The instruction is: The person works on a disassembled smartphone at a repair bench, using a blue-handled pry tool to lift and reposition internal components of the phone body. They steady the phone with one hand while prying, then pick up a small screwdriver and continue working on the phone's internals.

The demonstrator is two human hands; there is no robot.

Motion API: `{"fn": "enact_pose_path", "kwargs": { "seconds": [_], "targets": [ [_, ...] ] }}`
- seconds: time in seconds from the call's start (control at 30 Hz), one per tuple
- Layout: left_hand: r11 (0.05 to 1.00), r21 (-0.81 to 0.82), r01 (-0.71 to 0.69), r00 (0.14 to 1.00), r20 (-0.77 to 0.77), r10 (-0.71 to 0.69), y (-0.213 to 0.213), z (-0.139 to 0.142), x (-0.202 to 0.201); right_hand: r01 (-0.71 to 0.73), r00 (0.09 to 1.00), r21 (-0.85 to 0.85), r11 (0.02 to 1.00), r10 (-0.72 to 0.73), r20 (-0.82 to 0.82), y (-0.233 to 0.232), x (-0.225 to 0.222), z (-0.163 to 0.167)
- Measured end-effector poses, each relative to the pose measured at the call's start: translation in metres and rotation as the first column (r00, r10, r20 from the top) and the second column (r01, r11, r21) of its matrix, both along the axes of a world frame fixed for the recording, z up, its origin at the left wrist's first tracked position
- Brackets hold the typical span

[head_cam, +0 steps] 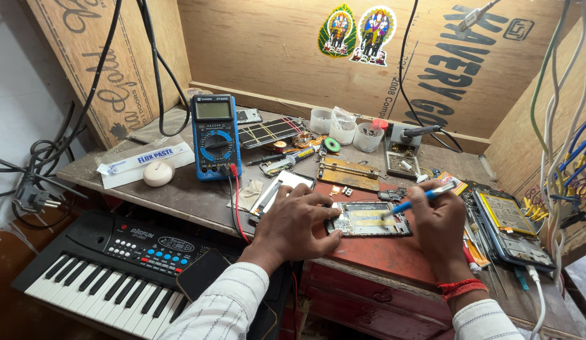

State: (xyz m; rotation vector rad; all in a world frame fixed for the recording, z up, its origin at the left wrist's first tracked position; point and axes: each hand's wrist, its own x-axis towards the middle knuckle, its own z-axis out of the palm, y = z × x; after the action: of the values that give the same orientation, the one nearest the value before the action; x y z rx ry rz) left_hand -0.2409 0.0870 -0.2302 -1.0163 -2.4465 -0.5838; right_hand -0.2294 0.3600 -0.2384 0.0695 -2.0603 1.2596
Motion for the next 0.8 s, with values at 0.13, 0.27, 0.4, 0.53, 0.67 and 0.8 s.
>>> {"fn": "enact_pose_path", "kwargs": {
  "seconds": [0.13, 0.27, 0.4, 0.53, 0.67, 0.8],
  "targets": [
    [1.000, 0.004, 0.006, 1.000, 0.005, -0.006, 0.000, 0.000, 0.000, -0.298, 0.924, 0.306, 0.904, 0.354, -0.143, -0.006, 0.004, 0.007],
    [1.000, 0.021, 0.011, 1.000, -0.001, -0.011, -0.002, 0.000, 0.001, -0.291, 0.956, 0.090, 0.952, 0.287, 0.063, -0.005, 0.000, 0.005],
    [1.000, 0.026, 0.011, 1.000, -0.001, -0.011, -0.002, -0.001, 0.000, -0.030, 0.997, -0.005, 1.000, 0.030, 0.077, 0.004, -0.005, -0.005],
    [1.000, 0.027, 0.011, 1.000, -0.008, -0.011, -0.002, -0.001, -0.001, 0.028, 0.998, 0.073, 0.997, -0.024, -0.051, 0.010, -0.009, -0.012],
    [1.000, 0.026, 0.010, 1.000, -0.005, -0.010, -0.002, -0.002, 0.000, 0.151, 0.987, 0.077, 0.985, -0.147, -0.061, 0.010, -0.010, -0.013],
    [1.000, 0.023, 0.006, 1.000, -0.007, -0.006, -0.002, -0.001, 0.000, 0.201, 0.977, 0.100, 0.974, -0.192, -0.090, 0.008, -0.009, -0.010]
  ]
}}
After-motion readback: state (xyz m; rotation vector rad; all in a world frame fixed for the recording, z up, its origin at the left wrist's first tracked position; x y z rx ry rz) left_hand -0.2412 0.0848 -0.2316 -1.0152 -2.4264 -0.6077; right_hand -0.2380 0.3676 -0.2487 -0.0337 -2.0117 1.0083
